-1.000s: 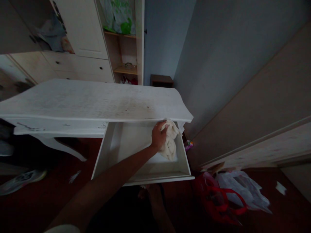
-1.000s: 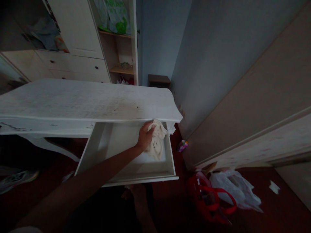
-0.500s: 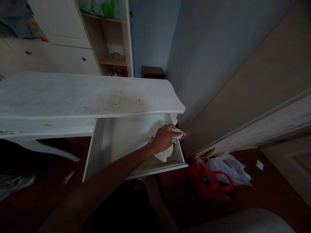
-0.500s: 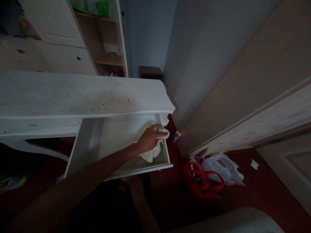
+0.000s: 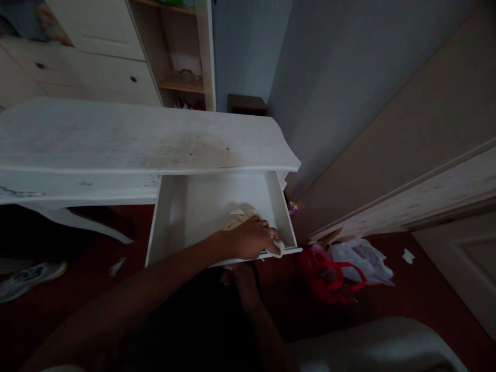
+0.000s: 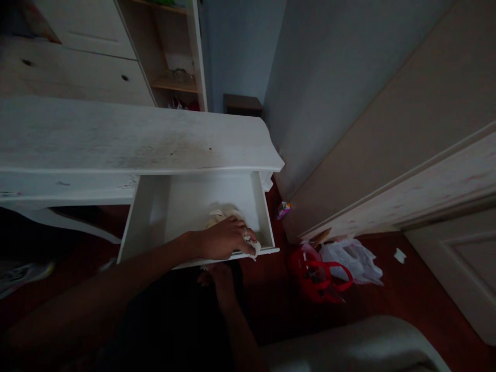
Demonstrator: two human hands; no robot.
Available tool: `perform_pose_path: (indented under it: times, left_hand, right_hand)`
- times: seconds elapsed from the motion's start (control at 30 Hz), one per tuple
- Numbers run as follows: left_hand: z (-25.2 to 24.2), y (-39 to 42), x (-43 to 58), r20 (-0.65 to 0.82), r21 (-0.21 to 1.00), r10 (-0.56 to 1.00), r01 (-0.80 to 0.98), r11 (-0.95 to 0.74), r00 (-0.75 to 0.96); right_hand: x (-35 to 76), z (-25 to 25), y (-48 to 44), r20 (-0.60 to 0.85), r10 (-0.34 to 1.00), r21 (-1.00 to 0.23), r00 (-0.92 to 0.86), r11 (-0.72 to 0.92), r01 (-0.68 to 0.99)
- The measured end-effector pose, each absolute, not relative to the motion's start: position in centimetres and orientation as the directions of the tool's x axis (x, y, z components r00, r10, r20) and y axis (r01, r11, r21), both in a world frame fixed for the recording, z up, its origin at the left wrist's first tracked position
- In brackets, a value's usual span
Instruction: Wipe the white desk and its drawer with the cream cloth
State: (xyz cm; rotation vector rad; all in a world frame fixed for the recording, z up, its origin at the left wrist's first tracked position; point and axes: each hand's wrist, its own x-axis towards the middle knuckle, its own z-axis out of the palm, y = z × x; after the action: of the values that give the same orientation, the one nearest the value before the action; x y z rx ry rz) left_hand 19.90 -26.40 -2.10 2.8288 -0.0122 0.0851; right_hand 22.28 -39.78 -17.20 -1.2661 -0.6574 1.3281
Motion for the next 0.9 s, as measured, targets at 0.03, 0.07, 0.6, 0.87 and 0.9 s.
perform_pose_path:
  times: [0.03, 0.07, 0.6, 0.87, 0.9]
  left_hand:
    - [-2.2, -26.3, 18.9, 0.057, 0.339, 0.032, 0.011, -0.941, 0.998]
    - [-2.3, -26.2, 17.9, 0.056, 0.374, 0.057, 0.032, -0.927, 0.997]
    - [-4.1, -29.3, -0.9, 0.225, 0.480, 0.578, 0.427, -0.766, 0.784]
    - [-5.3, -29.0, -2.4, 0.458, 0.503, 0.602, 0.368, -0.782, 0.654]
    - [-5.3, -28.9, -2.5, 0.501, 0.502, 0.603, 0.359, -0.787, 0.621]
  right_hand:
    - [22.3, -17.3, -39.8, -0.297, 0.930, -0.915, 0.217, -0.212, -0.342]
    - [22.3, -17.4, -39.8, -0.305, 0.926, -0.911, 0.223, -0.215, -0.352]
    - [22.7, -17.5, -40.0, -0.293, 0.927, -0.929, 0.233, -0.218, -0.299]
    - [22.6, -17.3, -40.0, -0.310, 0.919, -0.912, 0.243, -0.215, -0.348]
    - [22.7, -17.4, -40.1, -0.306, 0.919, -0.915, 0.248, -0.213, -0.341]
